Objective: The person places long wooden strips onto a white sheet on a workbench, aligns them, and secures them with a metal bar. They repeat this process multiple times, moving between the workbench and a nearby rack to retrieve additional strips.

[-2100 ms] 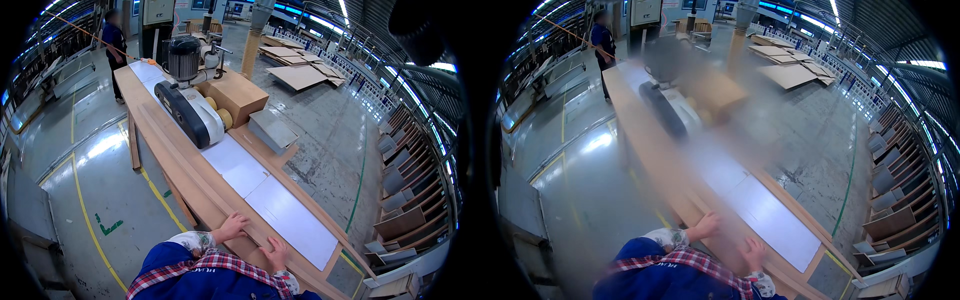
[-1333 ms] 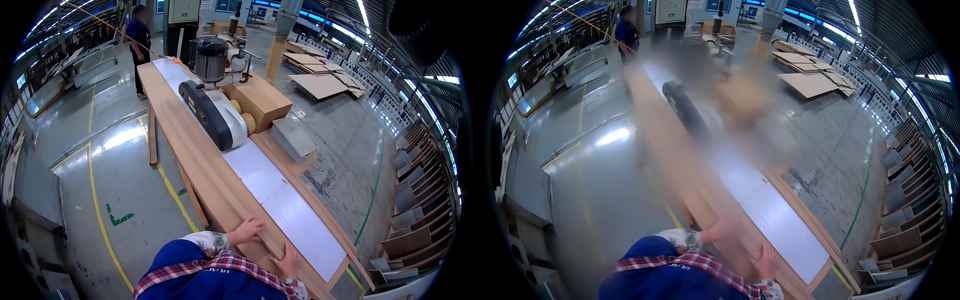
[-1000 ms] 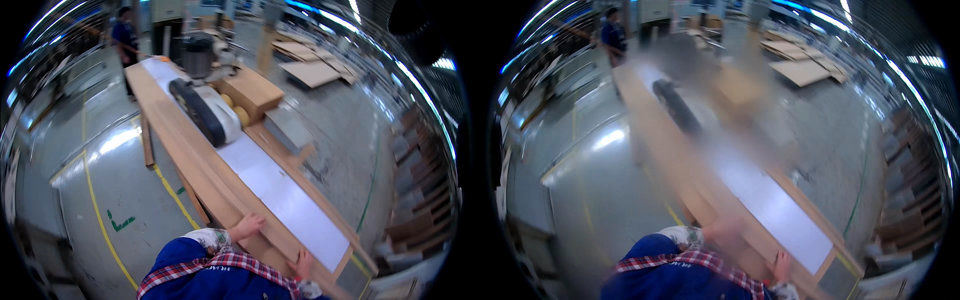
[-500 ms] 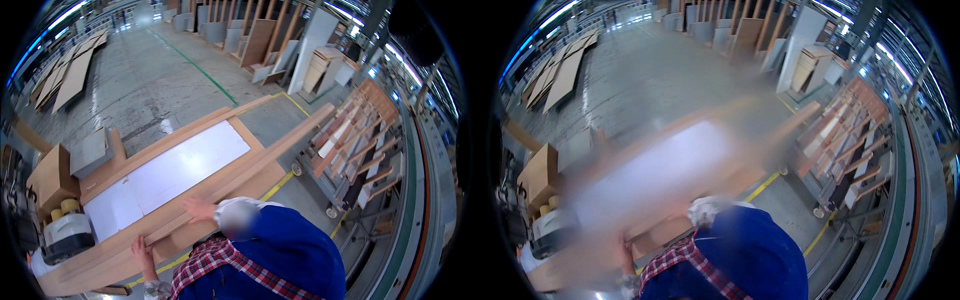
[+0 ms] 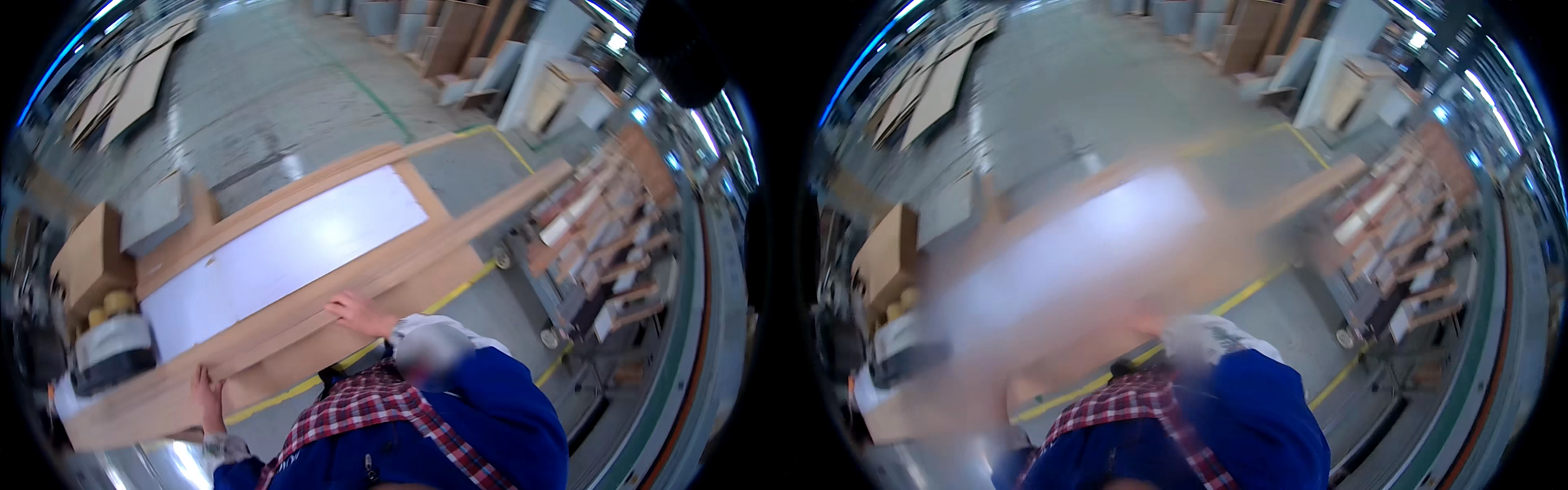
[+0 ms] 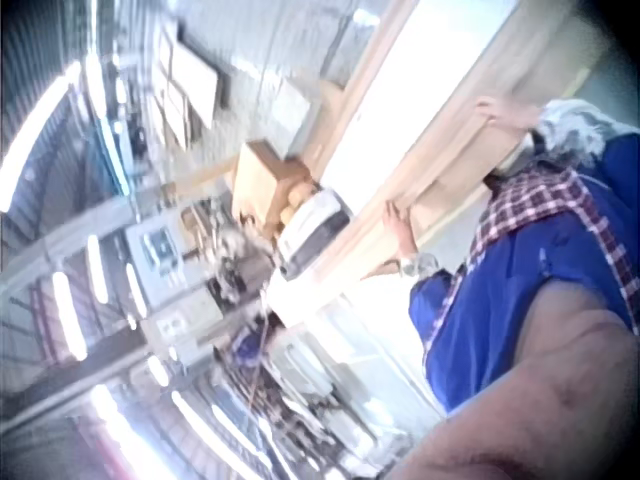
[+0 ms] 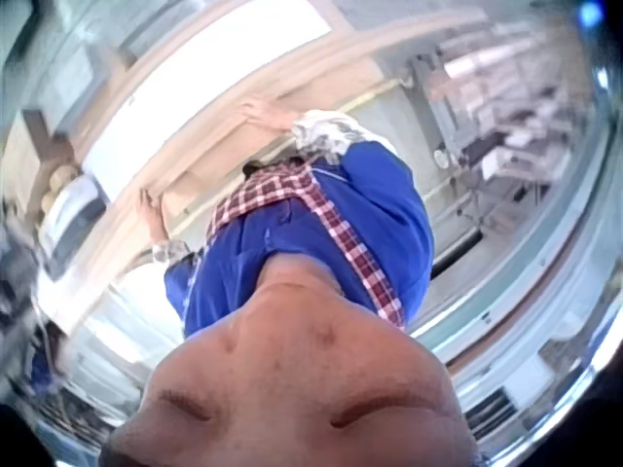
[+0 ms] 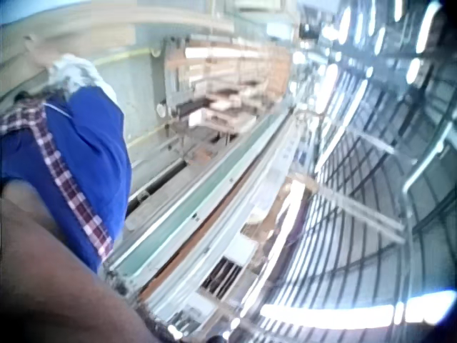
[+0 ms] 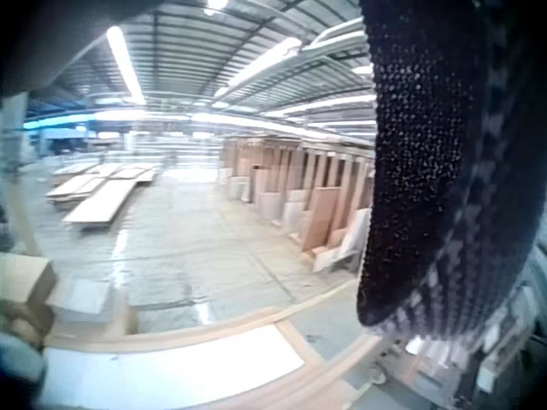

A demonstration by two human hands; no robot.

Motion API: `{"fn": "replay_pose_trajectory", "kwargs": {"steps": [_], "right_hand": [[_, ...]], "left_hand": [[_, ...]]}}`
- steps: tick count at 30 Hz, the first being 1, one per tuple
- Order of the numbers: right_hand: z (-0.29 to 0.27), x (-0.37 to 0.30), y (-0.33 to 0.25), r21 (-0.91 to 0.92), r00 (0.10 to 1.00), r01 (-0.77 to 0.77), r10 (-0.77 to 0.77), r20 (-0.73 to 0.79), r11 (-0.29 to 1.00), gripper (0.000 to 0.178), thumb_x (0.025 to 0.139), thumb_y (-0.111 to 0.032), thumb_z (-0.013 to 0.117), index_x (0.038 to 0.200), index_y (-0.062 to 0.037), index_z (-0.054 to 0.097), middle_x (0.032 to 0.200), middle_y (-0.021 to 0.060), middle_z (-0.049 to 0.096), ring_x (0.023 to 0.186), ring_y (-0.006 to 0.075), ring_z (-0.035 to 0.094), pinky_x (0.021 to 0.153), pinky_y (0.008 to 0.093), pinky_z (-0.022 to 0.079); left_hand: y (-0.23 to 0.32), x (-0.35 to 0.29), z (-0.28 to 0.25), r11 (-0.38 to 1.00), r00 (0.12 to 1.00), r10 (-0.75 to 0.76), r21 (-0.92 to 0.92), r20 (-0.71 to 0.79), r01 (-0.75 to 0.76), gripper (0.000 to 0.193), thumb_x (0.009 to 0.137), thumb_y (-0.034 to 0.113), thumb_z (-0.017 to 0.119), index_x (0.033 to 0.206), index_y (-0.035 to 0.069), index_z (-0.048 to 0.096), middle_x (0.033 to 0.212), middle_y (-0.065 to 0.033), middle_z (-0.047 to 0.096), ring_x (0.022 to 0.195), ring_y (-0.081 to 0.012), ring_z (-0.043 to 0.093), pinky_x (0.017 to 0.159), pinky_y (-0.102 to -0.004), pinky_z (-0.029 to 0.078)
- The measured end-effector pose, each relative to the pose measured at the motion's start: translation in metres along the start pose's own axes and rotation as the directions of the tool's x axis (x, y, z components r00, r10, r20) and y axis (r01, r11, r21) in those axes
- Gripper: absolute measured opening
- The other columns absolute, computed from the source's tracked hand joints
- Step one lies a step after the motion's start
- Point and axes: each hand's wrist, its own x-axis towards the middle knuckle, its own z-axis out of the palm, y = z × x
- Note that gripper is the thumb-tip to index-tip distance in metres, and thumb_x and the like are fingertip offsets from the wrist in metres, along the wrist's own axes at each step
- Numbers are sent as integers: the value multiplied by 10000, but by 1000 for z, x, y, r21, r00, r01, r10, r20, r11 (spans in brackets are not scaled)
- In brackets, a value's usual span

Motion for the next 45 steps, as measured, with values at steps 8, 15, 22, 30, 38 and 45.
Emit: {"fn": "replay_pose_trajectory", "kwargs": {"steps": [8, 15, 22, 30, 38, 45], "right_hand": [[-38, 3, 43, 122, 997, -15, 5, 81, 992, 372, 694, -149, 704, 1043, -75, 598, 973, 72, 543, 927, 255, 531, 750, 363, 459], [-123, -6, 128, 41, 976, 22, -31, 217, 999, 402, 636, -97, 737, 1016, -61, 609, 936, 89, 557, 935, 286, 519, 794, 354, 444], [-176, -12, 232, -79, 957, -179, 192, 218, 981, 408, 580, -62, 748, 967, -57, 618, 963, 107, 561, 971, 301, 513, 836, 370, 433], [-187, -25, 224, -377, 911, -380, 412, 6, 845, 436, 626, -146, 754, 1026, -58, 604, 1039, 130, 569, 983, 320, 521, 874, 388, 419], [-111, -23, 203, -118, 831, -529, 484, -276, 841, 556, 807, -360, 617, 1228, -18, 491, 1160, 287, 476, 1048, 406, 490, 887, 459, 403], [-100, 47, 131, -345, 444, -851, 893, -74, 395, 793, 838, -612, 385, 1405, -75, 250, 1413, 338, 130, 1243, 548, 243, 1010, 557, 249]], "left_hand": [[76, 23, -25, 990, 994, -61, 119, -92, 72, 489, 617, 283, 769, 1042, 107, 601, 1013, -42, 586, 964, -230, 550, 940, -376, 372], [171, 39, 32, 999, 973, 49, -8, -227, -52, 457, 675, 279, 728, 1055, 71, 583, 1142, -100, 555, 1090, -284, 488, 954, -419, 375], [215, 55, 62, 987, 956, 147, -18, -253, -157, 396, 804, 252, 614, 1154, 90, 527, 1297, -95, 459, 1221, -265, 408, 999, -413, 335], [176, 51, 40, 993, 973, 0, 114, -233, 27, 421, 789, 329, 620, 1143, 118, 537, 1235, -80, 500, 1185, -241, 441, 966, -428, 344], [188, 81, 54, 962, 993, 2, 270, 115, -34, 473, 725, 500, 628, 1033, 143, 593, 962, -35, 623, 917, -227, 583, 791, -410, 418], [270, 90, 75, 979, 978, 203, 34, -54, -201, 477, 747, 439, 629, 1098, 121, 571, 1064, -75, 583, 1030, -237, 543, 880, -445, 382]]}}
